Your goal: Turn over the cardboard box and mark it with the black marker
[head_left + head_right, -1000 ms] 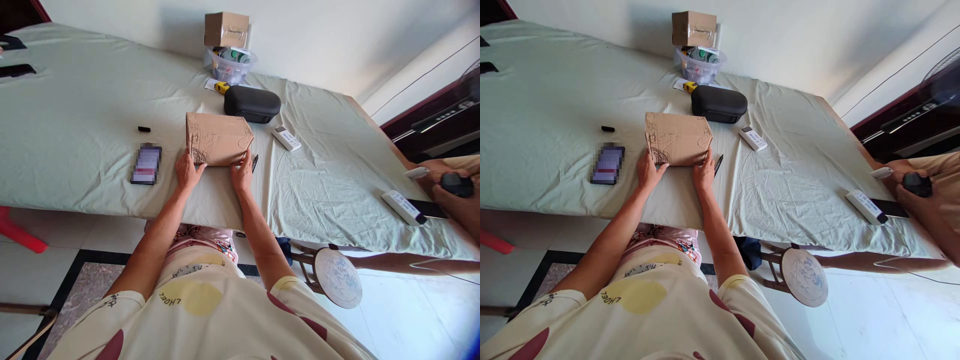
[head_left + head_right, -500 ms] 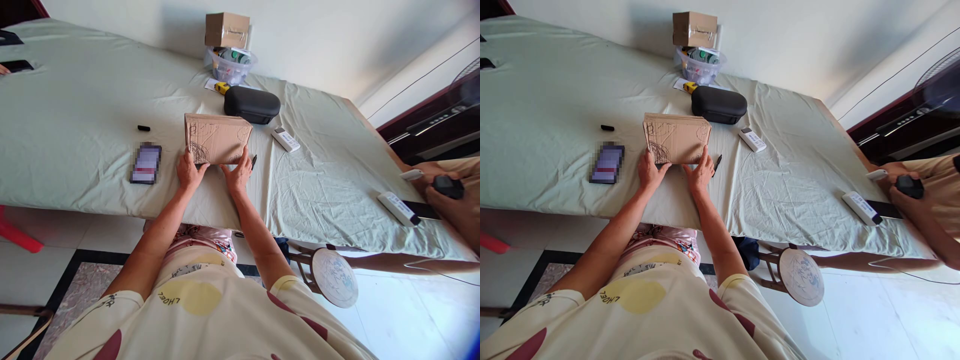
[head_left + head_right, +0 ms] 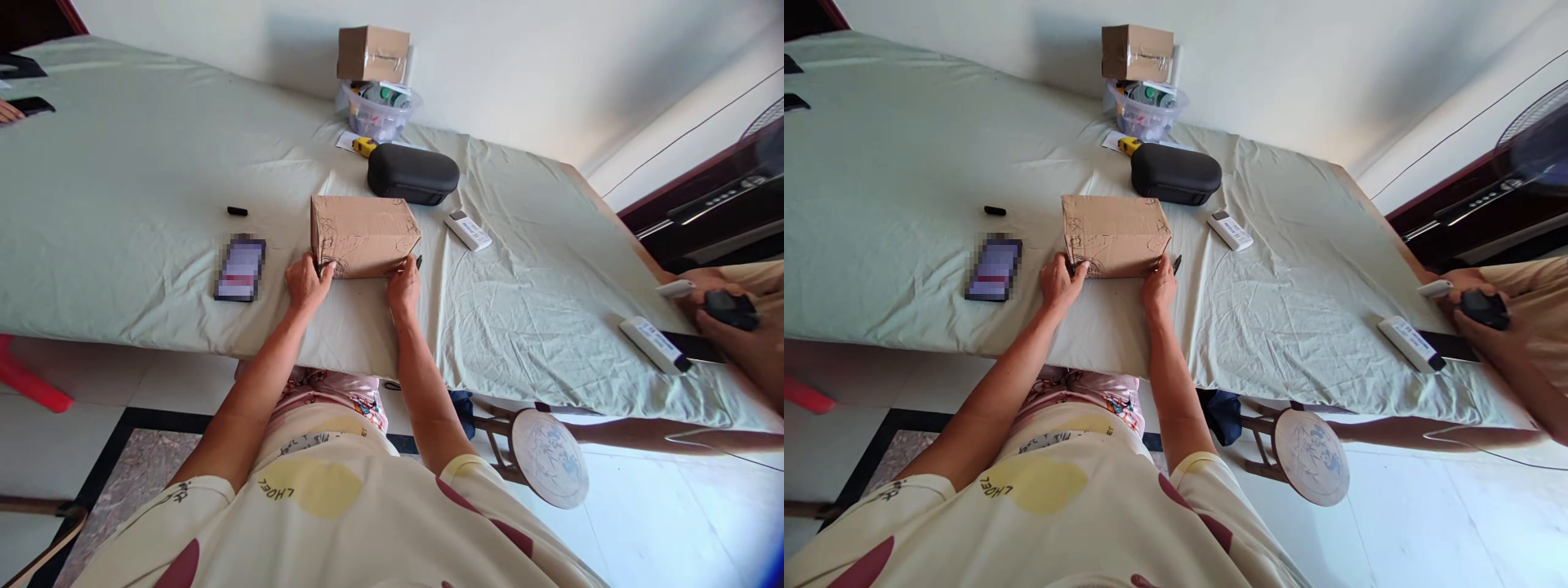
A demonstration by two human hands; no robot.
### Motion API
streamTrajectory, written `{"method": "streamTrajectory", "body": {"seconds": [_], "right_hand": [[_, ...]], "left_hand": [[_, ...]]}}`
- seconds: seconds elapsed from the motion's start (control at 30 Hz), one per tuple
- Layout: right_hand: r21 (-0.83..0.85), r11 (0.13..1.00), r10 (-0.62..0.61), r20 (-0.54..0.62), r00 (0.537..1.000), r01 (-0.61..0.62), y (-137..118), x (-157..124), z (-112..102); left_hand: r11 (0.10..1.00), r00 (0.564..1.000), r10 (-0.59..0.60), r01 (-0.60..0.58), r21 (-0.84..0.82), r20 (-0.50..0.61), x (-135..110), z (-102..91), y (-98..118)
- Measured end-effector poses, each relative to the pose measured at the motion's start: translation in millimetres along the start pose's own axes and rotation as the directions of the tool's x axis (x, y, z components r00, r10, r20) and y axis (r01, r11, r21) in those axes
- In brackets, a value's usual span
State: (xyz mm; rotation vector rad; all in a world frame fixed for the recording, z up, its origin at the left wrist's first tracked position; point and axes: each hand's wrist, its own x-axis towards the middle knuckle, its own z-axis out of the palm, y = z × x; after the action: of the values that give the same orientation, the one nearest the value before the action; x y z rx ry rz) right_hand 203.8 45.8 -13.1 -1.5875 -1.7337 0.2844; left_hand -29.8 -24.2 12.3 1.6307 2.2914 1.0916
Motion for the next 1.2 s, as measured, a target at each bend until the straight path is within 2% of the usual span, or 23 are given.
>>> {"method": "streamTrajectory", "body": {"seconds": [0.1,0.33,0.53,0.77,0.93,1.2], "right_hand": [[0.051,0.995,0.082,-0.016,0.997,-0.081,-2.0,1.2,-3.9],[0.088,0.991,0.103,0.001,0.995,-0.103,-8.8,2.2,-9.9],[0.040,0.991,0.123,0.031,0.992,-0.124,-14.1,2.2,-16.3],[0.009,0.996,0.088,0.022,0.996,-0.088,-19.7,2.5,-21.5],[0.078,0.995,0.064,-0.017,0.998,-0.062,-19.1,1.9,-22.8],[0.026,0.994,0.107,0.036,0.994,-0.108,-19.9,3.9,-24.1]], "left_hand": [[1.000,0.999,0.004,-0.005,0.016,0.034,1.6,-3.9,0.0],[0.998,0.994,0.007,-0.013,0.054,0.113,4.8,-11.0,-1.0],[1.000,0.997,-0.019,0.017,0.022,0.072,4.4,-7.9,-5.8],[1.000,0.999,-0.010,0.010,0.004,0.040,3.7,-6.2,-9.2],[1.000,0.997,-0.011,0.010,0.012,0.076,5.4,-8.6,-8.1],[1.000,0.995,-0.015,0.016,-0.011,0.099,5.2,-13.4,-9.6]]}}
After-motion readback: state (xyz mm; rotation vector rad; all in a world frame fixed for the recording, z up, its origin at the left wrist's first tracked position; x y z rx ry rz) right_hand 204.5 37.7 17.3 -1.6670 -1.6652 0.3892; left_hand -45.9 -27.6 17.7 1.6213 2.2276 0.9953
